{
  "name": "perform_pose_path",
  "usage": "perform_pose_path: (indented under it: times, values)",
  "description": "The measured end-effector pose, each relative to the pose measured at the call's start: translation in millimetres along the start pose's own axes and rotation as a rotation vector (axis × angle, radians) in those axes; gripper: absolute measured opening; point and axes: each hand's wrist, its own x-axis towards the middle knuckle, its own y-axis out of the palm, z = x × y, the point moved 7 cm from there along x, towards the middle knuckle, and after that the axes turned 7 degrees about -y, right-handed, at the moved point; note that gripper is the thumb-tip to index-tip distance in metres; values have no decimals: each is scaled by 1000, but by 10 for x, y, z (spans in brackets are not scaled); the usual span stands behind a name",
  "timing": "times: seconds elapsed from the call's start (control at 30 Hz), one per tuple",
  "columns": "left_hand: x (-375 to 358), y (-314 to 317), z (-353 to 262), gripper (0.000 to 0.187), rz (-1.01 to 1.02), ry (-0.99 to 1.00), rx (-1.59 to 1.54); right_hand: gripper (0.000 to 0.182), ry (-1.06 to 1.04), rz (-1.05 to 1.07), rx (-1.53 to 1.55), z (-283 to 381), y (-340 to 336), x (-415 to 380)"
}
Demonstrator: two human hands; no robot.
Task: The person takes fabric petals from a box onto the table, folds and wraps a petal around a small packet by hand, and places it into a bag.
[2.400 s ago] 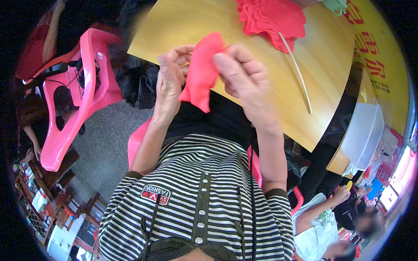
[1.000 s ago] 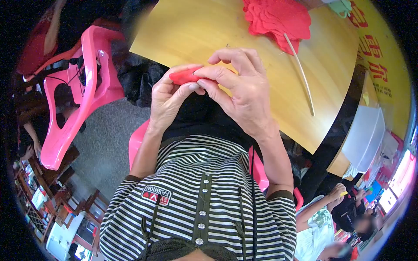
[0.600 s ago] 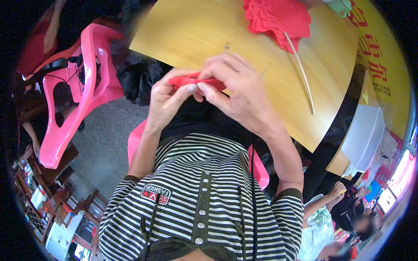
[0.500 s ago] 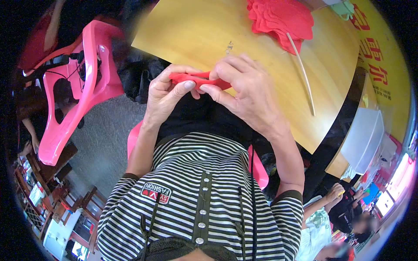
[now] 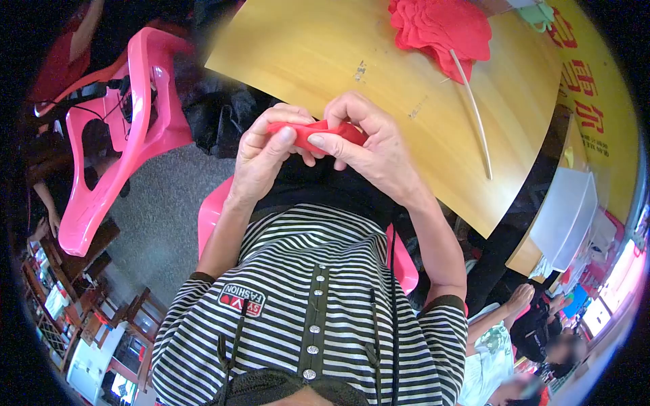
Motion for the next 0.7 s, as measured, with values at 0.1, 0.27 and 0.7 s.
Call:
perform_pose_path:
  times: [0.1,0.27,0.7]
  values:
    - [8,-227,-99,25,-63,204,361,14,-46,107,-180,329,72,-40]
    - [-83,-498,-243,30,-403,209,366,13,159,89,-535,124,-134,54]
    - [-102,-399,-366,23,-378,230,447,17,31,-29,-446,182,-180,176]
